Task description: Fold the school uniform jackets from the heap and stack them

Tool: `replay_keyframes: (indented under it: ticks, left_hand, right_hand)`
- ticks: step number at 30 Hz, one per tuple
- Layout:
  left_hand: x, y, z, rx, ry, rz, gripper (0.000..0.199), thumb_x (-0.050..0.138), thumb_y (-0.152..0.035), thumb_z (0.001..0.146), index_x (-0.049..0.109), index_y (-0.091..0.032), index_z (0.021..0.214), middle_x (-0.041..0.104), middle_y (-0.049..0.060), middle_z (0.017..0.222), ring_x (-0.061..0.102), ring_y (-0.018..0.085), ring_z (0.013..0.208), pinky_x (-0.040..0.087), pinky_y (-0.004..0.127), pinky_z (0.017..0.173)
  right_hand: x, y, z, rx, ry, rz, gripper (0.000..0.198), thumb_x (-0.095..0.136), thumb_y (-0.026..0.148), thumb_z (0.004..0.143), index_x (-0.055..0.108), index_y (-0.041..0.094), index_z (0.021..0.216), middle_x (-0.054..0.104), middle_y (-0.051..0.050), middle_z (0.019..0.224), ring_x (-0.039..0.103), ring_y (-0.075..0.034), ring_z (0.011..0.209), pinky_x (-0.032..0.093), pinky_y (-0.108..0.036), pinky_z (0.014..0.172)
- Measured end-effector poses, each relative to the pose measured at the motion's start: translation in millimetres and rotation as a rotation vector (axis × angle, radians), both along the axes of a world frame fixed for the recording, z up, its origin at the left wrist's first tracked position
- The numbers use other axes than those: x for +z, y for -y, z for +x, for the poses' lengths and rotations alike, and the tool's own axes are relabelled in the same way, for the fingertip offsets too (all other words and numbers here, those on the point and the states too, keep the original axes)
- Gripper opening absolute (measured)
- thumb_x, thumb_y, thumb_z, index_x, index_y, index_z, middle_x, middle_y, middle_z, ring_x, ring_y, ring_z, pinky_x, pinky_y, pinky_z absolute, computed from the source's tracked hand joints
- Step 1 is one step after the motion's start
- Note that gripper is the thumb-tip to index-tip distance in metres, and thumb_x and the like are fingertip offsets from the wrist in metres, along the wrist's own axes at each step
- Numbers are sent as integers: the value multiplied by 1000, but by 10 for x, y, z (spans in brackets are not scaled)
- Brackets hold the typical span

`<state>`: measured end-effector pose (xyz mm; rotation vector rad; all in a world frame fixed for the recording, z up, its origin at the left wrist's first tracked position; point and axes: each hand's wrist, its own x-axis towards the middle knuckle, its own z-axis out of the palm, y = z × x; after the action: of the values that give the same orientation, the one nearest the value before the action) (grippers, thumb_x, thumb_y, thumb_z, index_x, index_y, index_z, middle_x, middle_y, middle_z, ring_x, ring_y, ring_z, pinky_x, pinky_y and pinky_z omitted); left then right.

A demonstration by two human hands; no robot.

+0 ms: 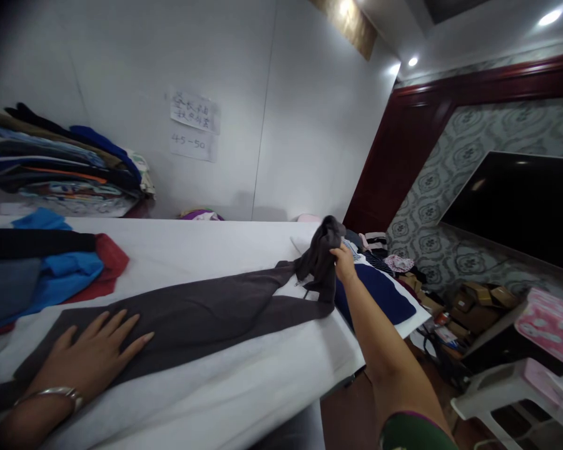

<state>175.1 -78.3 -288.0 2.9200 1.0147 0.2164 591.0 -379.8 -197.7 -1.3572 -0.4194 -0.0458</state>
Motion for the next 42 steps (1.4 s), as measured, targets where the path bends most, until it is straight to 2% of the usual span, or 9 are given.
replay_keyframes:
  ticks: [5, 8, 12, 16, 25, 29, 32, 36, 42]
  left_hand:
    - [-15, -7, -6, 2, -126, 92, 46, 40, -32, 80, 62, -28, 120, 46, 10, 141, 30, 38, 134, 17, 62, 102]
    - [-22, 1, 2, 19, -39, 79, 53, 38, -42, 81, 60, -20, 123, 45, 16, 141, 30, 38, 134, 19, 60, 104]
    - [-17, 24, 15, 32, -58, 80, 59, 34, -45, 79, 58, -18, 126, 44, 15, 141, 30, 37, 134, 19, 59, 104]
    - [-24, 31, 26, 44, -44, 84, 65, 34, -48, 79, 53, -13, 130, 43, 16, 142, 29, 37, 134, 18, 58, 105]
    - [246, 161, -5, 21, 182, 4, 50, 40, -48, 82, 62, -18, 116, 53, 12, 135, 41, 30, 129, 21, 52, 108]
    - [485, 423, 136, -68, 329, -364, 47, 47, -50, 80, 63, -20, 112, 65, 8, 117, 59, 26, 106, 43, 39, 93]
    - [576, 640, 384, -63, 438, -911, 49, 56, -52, 77, 60, -19, 113, 66, 10, 111, 64, 23, 90, 50, 34, 80]
    - [664, 828, 846, 37, 589, -1619, 65, 61, -55, 75, 50, -13, 123, 52, 22, 129, 64, 25, 93, 52, 37, 77]
    - [769, 929, 1534, -75, 709, -2095, 76, 32, -71, 81, 47, -13, 128, 50, 20, 130, 58, 25, 106, 46, 40, 90]
  right_hand:
    - [-222, -294, -1043, 609, 665, -522, 13, 62, 23, 71, 68, 21, 83, 43, -3, 142, 39, -27, 130, 32, -40, 106]
    - [-458, -374, -1505, 943, 820, -712, 23, 61, 21, 75, 67, 22, 97, 44, -6, 141, 41, -23, 130, 34, -39, 105]
    - [-646, -437, -1549, 766, 783, -608, 20, 55, 21, 82, 67, 22, 98, 59, -8, 125, 54, -19, 117, 42, -36, 98]
    - [-699, -498, -1360, 467, 759, -578, 25, 53, 26, 85, 64, 22, 107, 55, -10, 130, 48, -21, 123, 37, -42, 104]
    - [-807, -742, -1507, 434, 728, -828, 53, 65, 46, 77, 56, 25, 125, 52, -10, 133, 44, -27, 125, 34, -49, 104]
    - [-742, -902, -1487, 456, 717, -793, 22, 59, 30, 81, 67, 21, 99, 62, -9, 119, 55, -23, 111, 41, -41, 97]
    - [-599, -954, -1435, 381, 686, -629, 18, 52, 23, 82, 64, 21, 95, 66, -6, 105, 60, -20, 98, 45, -35, 89]
    - [-323, -933, -1397, 271, 726, -525, 12, 50, 22, 79, 60, 22, 86, 65, -4, 102, 59, -20, 95, 45, -34, 86]
    - [-26, -869, -1457, 242, 804, -377, 10, 48, 18, 78, 56, 22, 82, 64, -5, 102, 59, -19, 98, 45, -33, 88]
